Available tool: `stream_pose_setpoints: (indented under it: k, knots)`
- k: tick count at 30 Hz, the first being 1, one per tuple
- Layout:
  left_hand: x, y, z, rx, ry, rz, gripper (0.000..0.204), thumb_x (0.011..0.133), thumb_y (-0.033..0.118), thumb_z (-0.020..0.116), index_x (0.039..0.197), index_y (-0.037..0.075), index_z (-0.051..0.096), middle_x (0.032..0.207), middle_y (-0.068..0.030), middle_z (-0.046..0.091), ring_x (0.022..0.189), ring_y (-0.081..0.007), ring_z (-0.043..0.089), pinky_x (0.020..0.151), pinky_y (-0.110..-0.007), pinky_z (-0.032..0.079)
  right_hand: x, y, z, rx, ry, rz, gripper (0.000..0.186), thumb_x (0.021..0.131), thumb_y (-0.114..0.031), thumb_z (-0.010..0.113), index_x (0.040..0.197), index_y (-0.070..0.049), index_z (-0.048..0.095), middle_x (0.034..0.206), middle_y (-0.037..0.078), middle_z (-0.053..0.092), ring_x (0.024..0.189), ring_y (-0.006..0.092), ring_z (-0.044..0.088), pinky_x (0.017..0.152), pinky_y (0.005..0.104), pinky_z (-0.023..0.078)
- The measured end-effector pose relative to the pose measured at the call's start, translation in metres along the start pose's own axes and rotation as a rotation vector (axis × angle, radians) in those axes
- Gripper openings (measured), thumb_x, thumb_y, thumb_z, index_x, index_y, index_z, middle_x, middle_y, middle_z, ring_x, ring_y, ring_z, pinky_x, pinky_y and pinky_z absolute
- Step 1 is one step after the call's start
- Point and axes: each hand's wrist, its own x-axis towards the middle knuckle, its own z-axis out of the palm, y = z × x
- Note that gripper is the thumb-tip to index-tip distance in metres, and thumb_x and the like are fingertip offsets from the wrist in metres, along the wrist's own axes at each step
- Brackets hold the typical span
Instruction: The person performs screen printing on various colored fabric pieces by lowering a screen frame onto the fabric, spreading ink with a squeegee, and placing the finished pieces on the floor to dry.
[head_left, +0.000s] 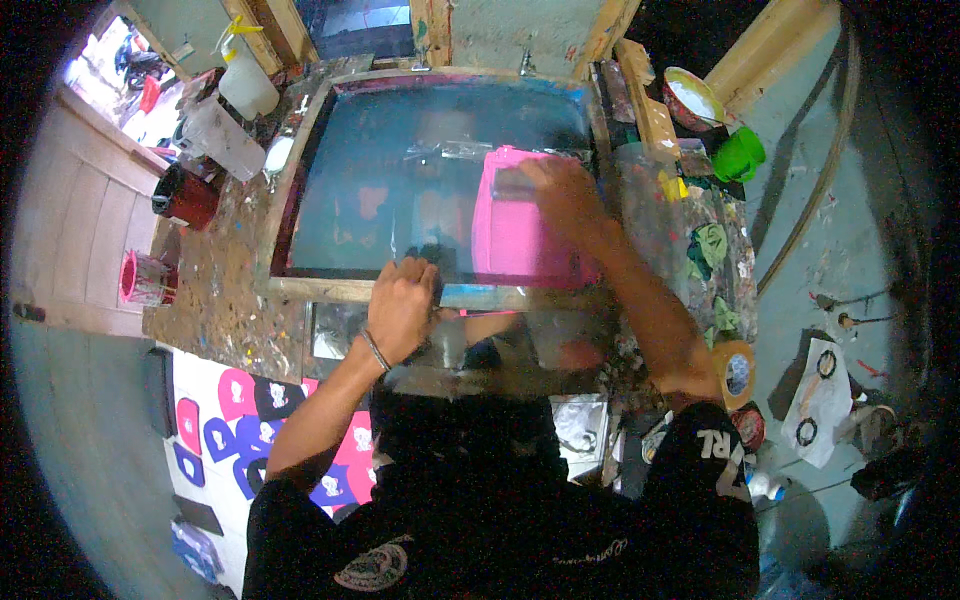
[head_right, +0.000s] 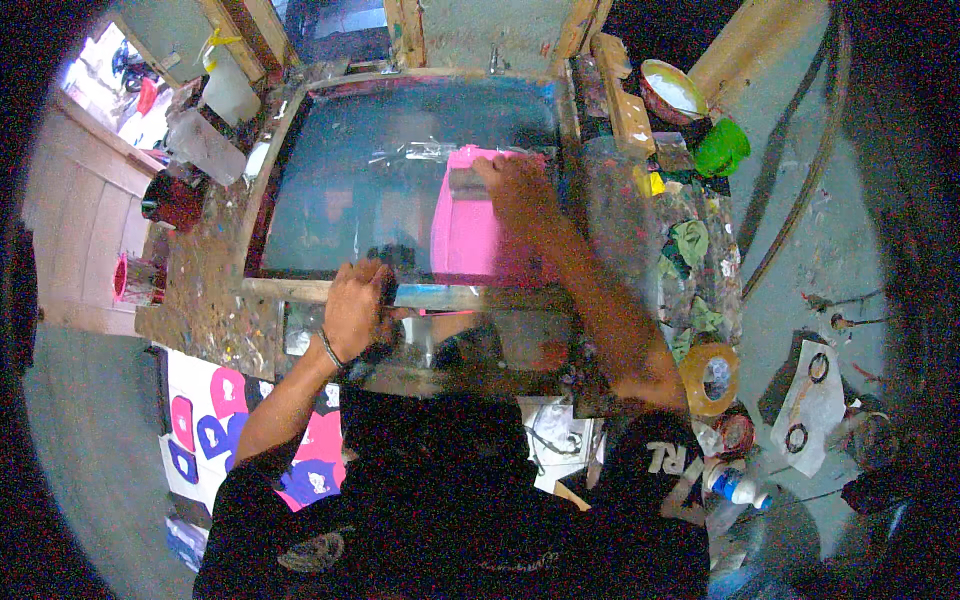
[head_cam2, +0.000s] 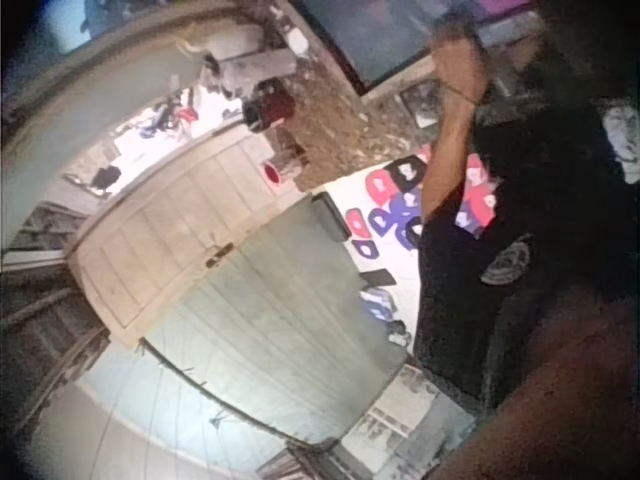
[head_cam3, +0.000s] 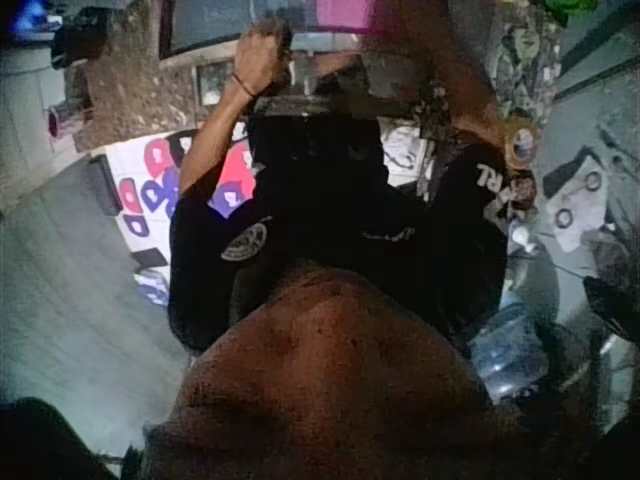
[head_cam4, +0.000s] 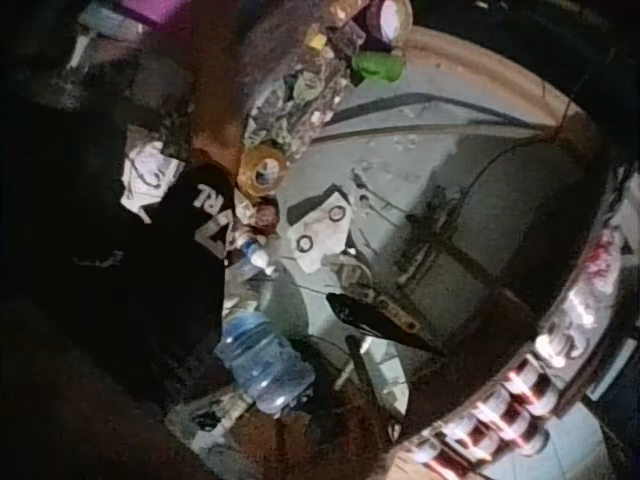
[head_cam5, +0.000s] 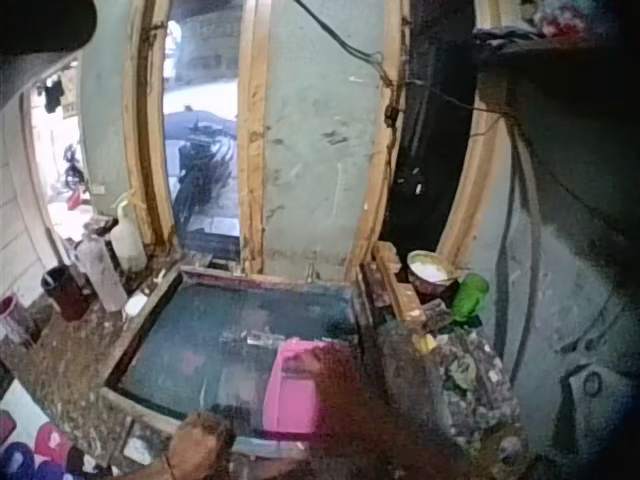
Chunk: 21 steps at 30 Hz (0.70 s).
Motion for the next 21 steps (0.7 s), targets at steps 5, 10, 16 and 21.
stream_pose_setpoints:
  k: [5,10,16,21]
  knots:
    - [-0.006,-0.004,0.015,0.066,-0.006,-0.019,0.048,0.067,0.03,0.085,0.097,0.001,0.062,0.095,-0.0135,0.062,0.096,-0.0322,0.06,0.082,-0.043,0.046,0.04,0.018,-0.01,0.169,-0.208,0.152,0.037,0.083,-0.012,0.058,0.12,-0.009,0.063,0.105,0.023,0.067,0.1,0.0436,0.063,0.088,0.0548,0.049]
    - [0.0,0.002,0.017,0.049,-0.092,-0.074,0.046,0.069,0.031,0.085,0.097,0.003,0.061,0.098,-0.0121,0.061,0.097,-0.0308,0.058,0.082,-0.042,0.045,0.039,0.041,0.015,0.062,-0.024,0.072,0.036,0.084,-0.015,0.057,0.119,-0.011,0.064,0.096,0.021,0.067,0.093,0.0434,0.065,0.082,0.0559,0.05]
    - [-0.005,0.001,0.021,0.041,0.0,-0.028,0.047,0.07,0.036,0.083,0.094,0.002,0.06,0.096,-0.0136,0.061,0.095,-0.0321,0.059,0.081,-0.044,0.045,-0.015,0.001,0.024,-0.003,0.08,-0.042,0.031,0.087,-0.015,0.053,0.116,-0.013,0.064,0.095,0.017,0.068,0.09,0.0373,0.067,0.08,0.0526,0.052]
    - [-0.018,-0.014,0.027,0.019,0.048,-0.035,0.045,0.076,0.036,0.079,0.099,-0.001,0.066,0.099,-0.0202,0.067,0.097,-0.0374,0.063,0.087,-0.047,0.049,-0.07,-0.077,-0.017,0.063,0.024,-0.075,0.037,0.082,-0.013,0.063,0.119,-0.012,0.062,0.102,0.013,0.066,0.101,0.0347,0.063,0.092,0.0473,0.05]
